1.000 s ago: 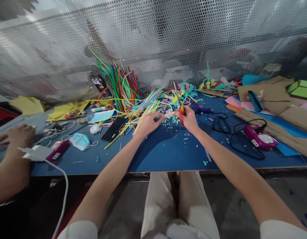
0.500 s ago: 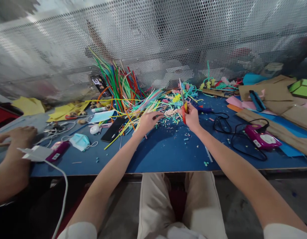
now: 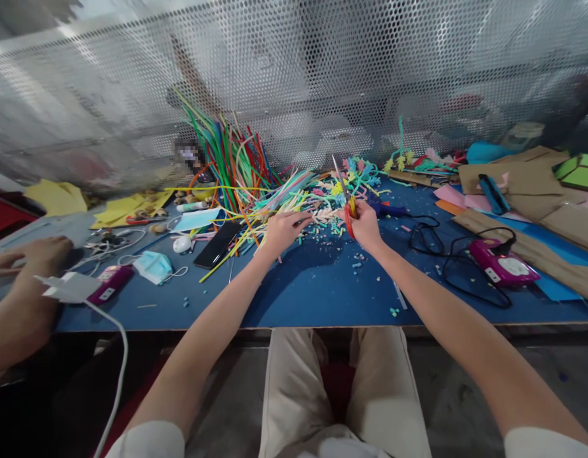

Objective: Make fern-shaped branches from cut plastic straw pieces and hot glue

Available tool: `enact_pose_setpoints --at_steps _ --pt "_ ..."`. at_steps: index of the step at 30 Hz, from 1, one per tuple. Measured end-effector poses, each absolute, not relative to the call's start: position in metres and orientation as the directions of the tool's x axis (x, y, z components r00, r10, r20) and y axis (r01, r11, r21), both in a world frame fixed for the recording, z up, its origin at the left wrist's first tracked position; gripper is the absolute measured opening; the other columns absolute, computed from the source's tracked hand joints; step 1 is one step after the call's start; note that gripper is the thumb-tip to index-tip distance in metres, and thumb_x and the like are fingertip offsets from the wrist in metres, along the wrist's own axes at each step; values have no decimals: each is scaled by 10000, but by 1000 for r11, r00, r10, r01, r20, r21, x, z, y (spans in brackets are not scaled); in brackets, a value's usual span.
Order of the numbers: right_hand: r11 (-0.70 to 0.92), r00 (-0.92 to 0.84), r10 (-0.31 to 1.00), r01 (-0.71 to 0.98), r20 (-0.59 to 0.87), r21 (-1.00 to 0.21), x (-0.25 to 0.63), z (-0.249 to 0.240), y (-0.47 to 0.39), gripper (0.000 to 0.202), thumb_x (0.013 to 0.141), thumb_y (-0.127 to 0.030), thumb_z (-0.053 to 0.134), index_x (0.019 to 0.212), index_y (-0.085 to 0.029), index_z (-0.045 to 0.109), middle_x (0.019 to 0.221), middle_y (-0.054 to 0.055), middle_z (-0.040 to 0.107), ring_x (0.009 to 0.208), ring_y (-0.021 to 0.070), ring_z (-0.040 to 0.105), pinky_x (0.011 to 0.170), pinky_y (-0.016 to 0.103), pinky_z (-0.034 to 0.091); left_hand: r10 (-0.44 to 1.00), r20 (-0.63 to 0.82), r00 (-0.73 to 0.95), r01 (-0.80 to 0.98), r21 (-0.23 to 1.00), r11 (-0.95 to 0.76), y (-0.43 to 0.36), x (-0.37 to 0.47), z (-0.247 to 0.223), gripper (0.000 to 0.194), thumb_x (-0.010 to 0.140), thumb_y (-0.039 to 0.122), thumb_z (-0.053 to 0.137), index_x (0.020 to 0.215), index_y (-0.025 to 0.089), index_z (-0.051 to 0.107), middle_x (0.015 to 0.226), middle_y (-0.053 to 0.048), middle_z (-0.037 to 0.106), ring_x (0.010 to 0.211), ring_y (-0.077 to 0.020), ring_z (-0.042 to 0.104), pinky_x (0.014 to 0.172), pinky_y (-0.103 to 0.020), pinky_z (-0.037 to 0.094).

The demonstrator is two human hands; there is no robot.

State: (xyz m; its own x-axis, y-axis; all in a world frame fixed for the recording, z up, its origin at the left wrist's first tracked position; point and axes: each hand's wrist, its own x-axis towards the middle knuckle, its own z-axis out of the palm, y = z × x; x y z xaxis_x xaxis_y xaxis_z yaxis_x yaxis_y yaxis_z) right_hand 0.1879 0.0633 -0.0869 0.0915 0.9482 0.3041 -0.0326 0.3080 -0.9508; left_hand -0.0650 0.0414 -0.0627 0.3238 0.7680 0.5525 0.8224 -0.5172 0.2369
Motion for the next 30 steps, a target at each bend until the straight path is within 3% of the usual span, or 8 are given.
enact_pose_setpoints --at_steps 7,15,19,23,27,30 --pt "319 141 932 113 333 -941 203 -82 68 575 729 -733 886 917 -260 617 765 -14 627 650 182 558 628 333 488 791 556 255 826 300 -478 50 -72 -66 212 1085 444 725 1160 346 897 1160 -12 873 1055 -248 843 890 -356 619" --pt "311 288 763 621 579 -719 264 -57 80 613 817 -829 769 927 -250 600 885 75 713 819 278 676 904 479 579 757 618 213 832 292 -471 50 -76 -62 274 1112 464 664 1170 320 890 1189 -23 869 1046 -241 835 821 -342 583" --pt "216 179 814 790 552 -575 272 -62 86 649 825 -867 728 939 -235 641 1012 142 719 1021 356 693 955 530 582 753 621 216 835 283 -473 46 -72 -60 309 1130 449 616 1187 308 885 1185 -38 870 997 -242 836 825 -348 583" --pt "147 64 889 898 453 -415 254 -69 100 695 758 -870 793 953 -206 722 1080 170 721 1053 374 690 944 523 597 751 627 208 839 280 -466 42 -69 -56 359 1137 471 578 1226 293 877 1186 -57 868 960 -243 834 795 -349 570" --pt "253 -109 898 921 425 -298 226 -64 131 728 769 -787 847 1144 -165 790 1201 220 721 1161 425 684 1026 550 587 755 627 192 847 282 -450 38 -66 -54 402 1149 502 537 1228 286 867 1190 -62 867 949 -239 826 783 -347 547" --pt "384 -242 874 876 422 -293 209 -55 160 720 852 -622 857 1338 -101 752 1319 259 688 1269 440 660 1153 568 537 763 619 184 852 287 -439 38 -66 -54 390 1153 492 531 1245 289 851 1154 -57 872 949 -241 821 767 -341 522"
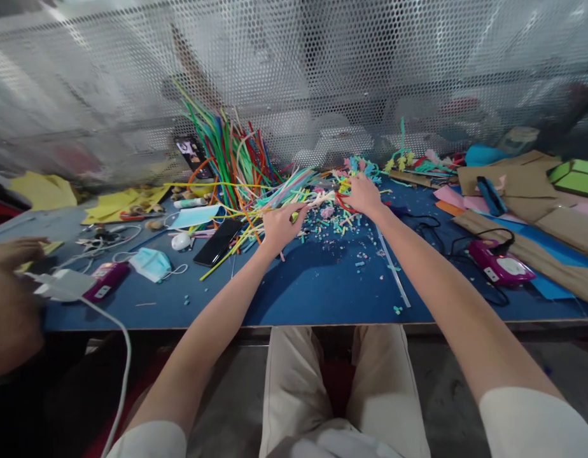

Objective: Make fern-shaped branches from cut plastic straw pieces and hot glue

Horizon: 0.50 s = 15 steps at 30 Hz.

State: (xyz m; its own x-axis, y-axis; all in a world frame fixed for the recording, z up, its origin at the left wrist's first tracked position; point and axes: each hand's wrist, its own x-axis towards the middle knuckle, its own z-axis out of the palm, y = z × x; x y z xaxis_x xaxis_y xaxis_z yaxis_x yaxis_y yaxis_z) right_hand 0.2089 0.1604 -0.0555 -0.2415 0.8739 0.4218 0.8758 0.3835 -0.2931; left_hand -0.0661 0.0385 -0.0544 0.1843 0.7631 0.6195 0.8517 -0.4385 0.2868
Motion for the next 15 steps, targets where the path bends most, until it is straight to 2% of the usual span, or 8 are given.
enact_pose_setpoints --at_steps 2,4,6,8,11,13,15 --pt "469 -336 844 840 418 -273 201 -50 176 713 902 -468 833 1461 -51 683 1397 272 663 1374 429 613 1237 554 476 767 616 180 853 290 -433 40 -67 -55 368 1154 469 534 1226 285 844 1125 -51 872 968 -244 820 759 -335 506" --pt "531 -408 812 813 417 -240 198 -46 183 633 949 -328 758 1505 -42 656 1451 266 653 1436 412 574 1283 555 424 773 612 165 858 297 -418 42 -69 -56 343 1153 439 536 1197 282 838 1128 -51 869 1018 -249 816 768 -329 501" --pt "560 -431 788 798 439 -223 198 -44 181 528 988 -228 652 1488 -60 684 1456 252 664 1436 399 573 1286 573 409 779 609 151 865 300 -403 44 -70 -57 324 1151 409 536 1182 277 830 1142 -57 863 1066 -255 807 788 -326 504" --pt "556 -407 787 793 463 -249 202 -43 169 435 1007 -175 566 1385 -79 759 1384 239 710 1370 388 622 1245 565 448 783 605 144 870 299 -391 46 -71 -58 327 1153 400 524 1185 269 822 1143 -68 857 1085 -263 799 806 -329 506" --pt "506 -316 832 769 455 -390 210 -45 140 334 1004 -198 550 1145 -132 846 1167 187 803 1127 357 737 1102 520 554 789 597 146 875 294 -384 47 -71 -58 363 1162 422 490 1198 260 813 1126 -80 854 1070 -269 794 797 -334 503" --pt "478 -259 862 702 435 -528 215 -49 118 292 988 -252 588 1101 -180 847 1058 129 835 969 327 769 1001 500 598 788 593 166 874 281 -396 46 -70 -59 373 1163 436 482 1196 264 810 1137 -80 854 1049 -266 792 773 -332 500" --pt "472 -239 877 596 417 -650 217 -55 98 275 979 -315 619 1103 -206 839 1027 98 849 892 304 778 940 484 617 787 582 204 870 261 -419 45 -68 -60 364 1161 439 488 1190 272 810 1129 -69 857 1011 -259 793 745 -329 493"
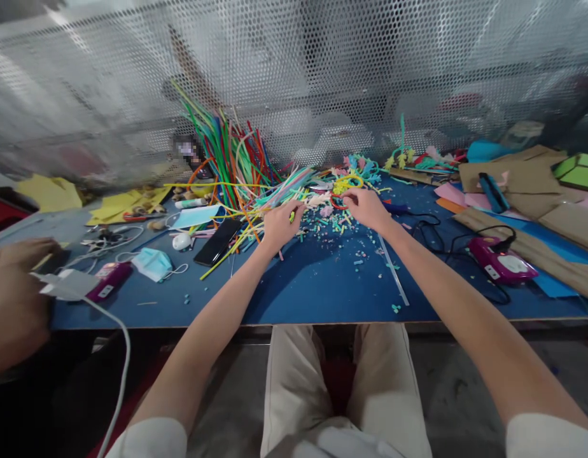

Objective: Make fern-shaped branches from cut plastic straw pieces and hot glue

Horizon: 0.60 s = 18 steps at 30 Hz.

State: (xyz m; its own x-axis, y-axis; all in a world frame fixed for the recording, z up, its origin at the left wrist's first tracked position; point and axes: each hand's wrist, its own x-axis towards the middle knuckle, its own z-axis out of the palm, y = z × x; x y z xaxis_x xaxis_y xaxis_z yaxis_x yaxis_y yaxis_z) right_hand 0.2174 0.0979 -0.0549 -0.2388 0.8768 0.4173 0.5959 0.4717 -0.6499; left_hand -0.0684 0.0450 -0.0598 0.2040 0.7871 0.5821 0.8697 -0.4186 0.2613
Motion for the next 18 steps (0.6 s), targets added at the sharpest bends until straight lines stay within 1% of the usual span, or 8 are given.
enact_pose_setpoints --at_steps 3,6,8,11,14,16,18 --pt "459 -223 888 435 401 -774 216 -64 76 317 990 -430 640 1157 -233 825 1040 84 856 809 277 782 845 459 631 794 549 261 865 232 -445 42 -65 -61 347 1156 431 507 1209 286 817 1086 -52 860 961 -252 793 737 -322 494" --pt "440 -219 896 338 385 -832 212 -70 63 373 991 -518 667 1207 -256 821 1069 85 856 781 273 782 771 442 626 803 521 291 863 219 -455 40 -64 -61 343 1145 441 537 1236 287 830 1050 -52 862 931 -253 793 750 -321 505" --pt "451 -227 891 345 394 -823 211 -72 57 373 993 -535 679 1195 -262 833 1035 79 856 786 276 779 776 440 623 805 496 325 849 222 -480 40 -63 -60 341 1139 445 548 1216 289 841 1016 -45 861 887 -244 790 749 -323 509" --pt "497 -244 868 420 434 -759 214 -73 52 345 1019 -519 660 1148 -265 857 968 67 853 825 285 779 848 453 625 792 471 387 812 233 -535 39 -64 -59 332 1137 430 548 1165 302 853 1039 -24 863 877 -224 789 774 -323 517" --pt "530 -216 845 452 489 -717 217 -73 52 308 1013 -506 673 1075 -275 867 1039 65 861 872 283 777 880 453 630 794 463 393 805 244 -541 38 -63 -58 326 1136 421 549 1167 305 852 1091 -23 863 926 -221 793 806 -321 522" --pt "546 -188 832 450 523 -706 217 -74 53 278 994 -506 706 1020 -280 866 1076 63 859 865 270 767 862 441 634 806 453 382 813 250 -526 38 -63 -57 323 1137 423 551 1176 304 849 1091 -24 863 931 -218 790 812 -314 521" --pt "557 -180 822 449 540 -699 217 -75 53 265 988 -502 720 996 -279 863 1057 62 855 837 256 754 828 426 632 811 449 375 818 253 -517 37 -63 -57 321 1140 426 553 1177 301 846 1081 -24 863 918 -213 787 810 -308 521"
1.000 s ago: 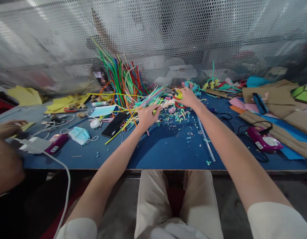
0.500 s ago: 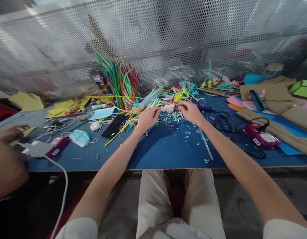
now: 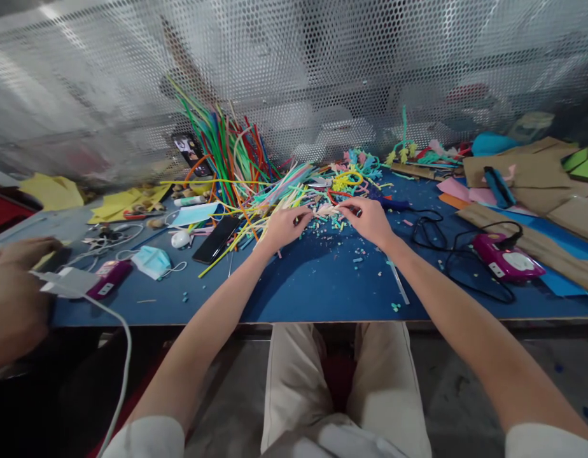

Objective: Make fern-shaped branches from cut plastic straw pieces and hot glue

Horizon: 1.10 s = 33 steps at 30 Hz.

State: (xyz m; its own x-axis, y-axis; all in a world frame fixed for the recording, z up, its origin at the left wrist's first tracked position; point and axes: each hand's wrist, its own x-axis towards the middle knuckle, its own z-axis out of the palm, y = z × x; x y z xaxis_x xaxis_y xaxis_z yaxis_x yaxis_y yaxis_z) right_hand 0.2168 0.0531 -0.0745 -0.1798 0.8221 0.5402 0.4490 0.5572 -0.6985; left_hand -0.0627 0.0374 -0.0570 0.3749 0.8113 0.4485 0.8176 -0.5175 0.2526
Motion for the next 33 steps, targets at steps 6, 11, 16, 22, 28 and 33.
enact_pose_setpoints --at_steps 6,11,16,22,28,33 --pt "564 -201 818 460 539 -685 215 -75 52 269 994 -473 706 1003 -246 850 964 70 844 783 239 742 753 386 612 764 523 378 798 235 -555 41 -64 -64 289 1138 419 608 1206 266 842 1205 -37 862 1010 -221 811 870 -319 566" --pt "553 -193 825 466 530 -691 213 -73 49 291 982 -477 692 969 -220 827 898 81 825 749 239 732 713 371 600 692 594 410 756 204 -622 51 -69 -74 282 1125 442 654 1218 270 857 1206 -47 864 1105 -238 823 937 -346 612" --pt "561 -209 822 451 529 -694 212 -71 48 296 991 -471 675 911 -219 808 866 82 811 750 241 721 691 363 576 616 618 488 681 171 -712 57 -73 -76 282 1142 384 628 1200 243 865 1138 -73 858 1087 -208 814 982 -333 619" --pt "609 -244 788 444 565 -657 214 -73 50 307 1012 -475 665 940 -214 810 891 83 815 736 232 707 708 370 558 646 605 465 716 173 -677 54 -74 -73 333 1152 431 602 1263 234 847 1129 -88 849 1040 -198 804 951 -313 604" --pt "618 -280 782 459 557 -638 218 -74 53 311 1025 -480 642 941 -224 797 912 82 815 753 235 706 730 371 556 670 569 477 740 152 -656 50 -73 -66 317 1152 439 595 1212 263 852 1181 -61 852 1069 -199 801 935 -309 589" --pt "636 -379 771 469 511 -613 222 -71 53 266 995 -446 670 908 -229 796 899 75 810 740 221 685 733 367 537 749 379 543 758 162 -631 46 -75 -48 289 1137 355 588 1199 265 855 1203 -40 860 1086 -222 802 931 -313 577"
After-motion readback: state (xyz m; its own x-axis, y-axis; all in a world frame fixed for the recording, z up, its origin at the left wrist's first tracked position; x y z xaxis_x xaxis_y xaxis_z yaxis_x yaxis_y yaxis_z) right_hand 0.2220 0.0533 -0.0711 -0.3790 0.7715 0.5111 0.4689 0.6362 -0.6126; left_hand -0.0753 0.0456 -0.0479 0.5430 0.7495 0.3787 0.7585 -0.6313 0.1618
